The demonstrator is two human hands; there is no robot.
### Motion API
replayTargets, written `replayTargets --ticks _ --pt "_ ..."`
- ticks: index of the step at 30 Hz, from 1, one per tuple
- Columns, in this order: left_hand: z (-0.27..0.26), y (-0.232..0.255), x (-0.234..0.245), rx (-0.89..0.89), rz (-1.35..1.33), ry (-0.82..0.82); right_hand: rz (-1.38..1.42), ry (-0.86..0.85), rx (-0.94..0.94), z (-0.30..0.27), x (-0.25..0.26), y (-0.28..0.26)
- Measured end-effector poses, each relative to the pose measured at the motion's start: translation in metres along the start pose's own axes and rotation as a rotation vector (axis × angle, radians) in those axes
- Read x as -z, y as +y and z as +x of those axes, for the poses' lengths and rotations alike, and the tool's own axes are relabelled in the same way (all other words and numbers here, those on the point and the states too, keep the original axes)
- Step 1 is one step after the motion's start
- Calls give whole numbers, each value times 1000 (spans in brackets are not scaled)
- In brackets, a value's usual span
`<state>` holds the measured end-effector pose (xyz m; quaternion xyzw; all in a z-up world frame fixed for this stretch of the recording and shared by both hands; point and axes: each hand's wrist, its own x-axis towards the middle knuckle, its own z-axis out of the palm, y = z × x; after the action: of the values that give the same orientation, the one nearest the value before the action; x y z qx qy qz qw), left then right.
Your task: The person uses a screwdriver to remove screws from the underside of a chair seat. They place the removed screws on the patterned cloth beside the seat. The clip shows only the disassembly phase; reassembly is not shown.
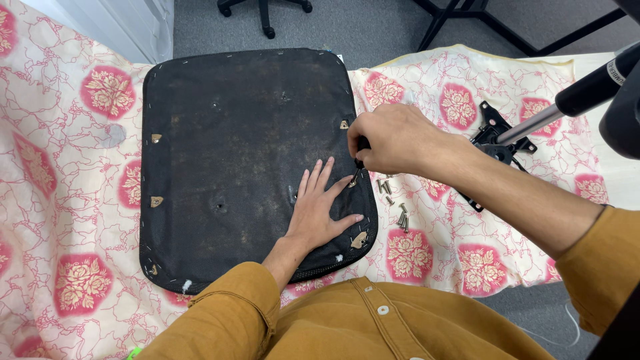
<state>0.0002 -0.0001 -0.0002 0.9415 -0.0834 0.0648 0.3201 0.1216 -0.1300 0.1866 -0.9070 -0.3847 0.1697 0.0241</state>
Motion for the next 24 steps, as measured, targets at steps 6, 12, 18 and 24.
replayTargets --ticks 6,12,18,24 --pt "-2 -4 1 -14 6 6 -163 74 -125 -1 -5 -7" --pt "-1 -5 -5 3 7 -63 -133 -124 -127 -2 5 -11" --pt "0 -9 -15 46 137 -161 -293 -112 -41 -9 16 0" --pt "1 -10 -19 56 198 -196 -243 -172 -70 -15 3 8"
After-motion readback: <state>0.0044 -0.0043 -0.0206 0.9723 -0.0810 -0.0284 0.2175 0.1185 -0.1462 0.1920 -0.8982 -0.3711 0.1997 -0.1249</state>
